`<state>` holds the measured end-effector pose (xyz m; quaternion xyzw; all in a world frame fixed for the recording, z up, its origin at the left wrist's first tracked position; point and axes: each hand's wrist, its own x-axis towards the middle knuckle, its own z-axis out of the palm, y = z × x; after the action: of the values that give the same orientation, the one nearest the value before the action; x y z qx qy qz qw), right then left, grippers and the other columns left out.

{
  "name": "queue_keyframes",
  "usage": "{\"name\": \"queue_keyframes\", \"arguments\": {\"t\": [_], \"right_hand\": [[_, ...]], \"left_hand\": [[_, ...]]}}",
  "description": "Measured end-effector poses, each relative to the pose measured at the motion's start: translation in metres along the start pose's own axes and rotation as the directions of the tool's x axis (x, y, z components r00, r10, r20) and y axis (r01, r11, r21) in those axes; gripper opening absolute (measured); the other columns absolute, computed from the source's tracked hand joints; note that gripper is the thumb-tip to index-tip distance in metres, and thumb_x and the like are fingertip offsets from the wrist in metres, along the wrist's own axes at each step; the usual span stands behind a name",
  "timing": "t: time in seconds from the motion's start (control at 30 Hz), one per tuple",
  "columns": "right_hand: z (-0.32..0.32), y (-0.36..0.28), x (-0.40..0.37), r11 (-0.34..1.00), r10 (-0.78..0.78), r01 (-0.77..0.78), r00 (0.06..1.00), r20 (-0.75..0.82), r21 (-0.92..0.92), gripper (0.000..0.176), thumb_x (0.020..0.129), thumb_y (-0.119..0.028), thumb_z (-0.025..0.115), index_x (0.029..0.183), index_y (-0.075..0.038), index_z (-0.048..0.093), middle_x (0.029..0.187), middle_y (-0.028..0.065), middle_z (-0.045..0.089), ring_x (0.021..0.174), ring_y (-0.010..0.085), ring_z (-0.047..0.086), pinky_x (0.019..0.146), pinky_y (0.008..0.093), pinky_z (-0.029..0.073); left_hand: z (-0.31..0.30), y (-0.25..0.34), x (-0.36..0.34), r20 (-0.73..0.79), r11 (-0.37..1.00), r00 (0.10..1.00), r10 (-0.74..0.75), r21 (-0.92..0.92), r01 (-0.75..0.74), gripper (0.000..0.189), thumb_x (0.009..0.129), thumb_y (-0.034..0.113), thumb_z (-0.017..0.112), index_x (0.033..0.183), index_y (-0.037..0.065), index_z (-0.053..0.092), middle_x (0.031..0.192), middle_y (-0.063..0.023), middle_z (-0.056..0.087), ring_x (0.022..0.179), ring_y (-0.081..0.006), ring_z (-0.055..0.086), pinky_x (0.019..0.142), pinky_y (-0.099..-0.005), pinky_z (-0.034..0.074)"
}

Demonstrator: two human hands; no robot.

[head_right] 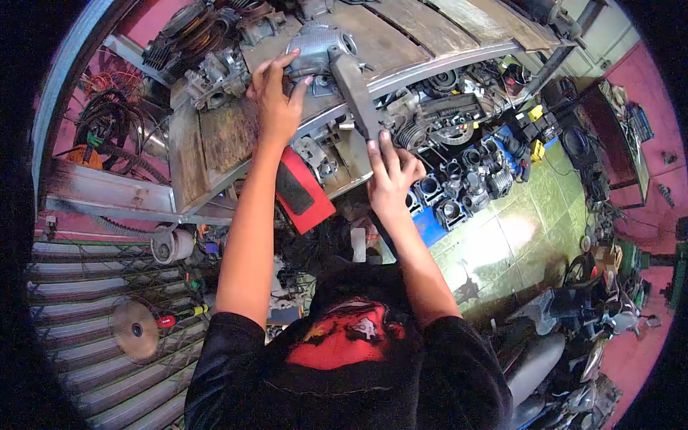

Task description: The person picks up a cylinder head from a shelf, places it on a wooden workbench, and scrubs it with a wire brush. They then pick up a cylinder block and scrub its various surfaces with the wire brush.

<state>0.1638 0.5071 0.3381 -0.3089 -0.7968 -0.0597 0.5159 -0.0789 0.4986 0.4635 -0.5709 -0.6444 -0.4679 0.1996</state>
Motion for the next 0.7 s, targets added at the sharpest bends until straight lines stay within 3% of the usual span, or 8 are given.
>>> {"name": "queue_keyframes", "arguments": {"t": [0.23,0.47,0.57,0.7], "right_hand": [[-0.008,-0.018,0.075,0.999,0.036,-0.034,0.998,0.046,-0.038,0.078,0.068,-0.002,0.066,0.144,-0.021,0.068,0.157,-0.0010,0.060,0.113,0.0240,0.055,0.103,0.0459,0.030],[0.027,-0.009,0.022,0.999,0.021,-0.019,0.998,-0.051,0.038,0.068,0.076,-0.005,0.065,0.143,-0.016,0.069,0.157,0.0071,0.060,0.113,0.0257,0.058,0.103,0.0470,0.031],[0.003,-0.004,0.015,0.998,0.043,-0.043,0.999,-0.006,0.040,0.073,0.070,0.001,0.066,0.140,-0.015,0.071,0.153,0.0064,0.063,0.112,0.0252,0.059,0.100,0.0464,0.031],[-0.020,-0.020,0.069,0.998,0.049,-0.048,0.998,0.027,-0.030,0.076,0.067,0.002,0.065,0.139,-0.020,0.072,0.150,-0.0008,0.065,0.113,0.0241,0.058,0.101,0.0452,0.031]], "left_hand": [[0.000,0.000,0.000,0.013,1.000,1.000,-0.022,-0.010,0.022,0.054,0.088,0.022,0.084,0.139,0.022,0.065,0.142,-0.0061,0.069,0.134,-0.0311,0.051,0.113,-0.0517,0.028],[-0.002,0.001,-0.001,0.031,0.999,0.999,-0.034,0.027,0.033,0.056,0.090,0.024,0.083,0.142,0.023,0.065,0.138,-0.0048,0.067,0.135,-0.0295,0.050,0.115,-0.0492,0.029],[-0.001,0.001,-0.001,0.028,1.000,0.999,-0.019,-0.002,0.019,0.056,0.090,0.023,0.084,0.143,0.022,0.065,0.137,-0.0051,0.067,0.135,-0.0295,0.050,0.115,-0.0491,0.029],[-0.001,0.001,0.001,-0.006,1.000,1.000,0.011,-0.004,-0.011,0.057,0.086,0.020,0.085,0.139,0.021,0.065,0.135,-0.0061,0.071,0.132,-0.0319,0.051,0.112,-0.0507,0.031]]}}
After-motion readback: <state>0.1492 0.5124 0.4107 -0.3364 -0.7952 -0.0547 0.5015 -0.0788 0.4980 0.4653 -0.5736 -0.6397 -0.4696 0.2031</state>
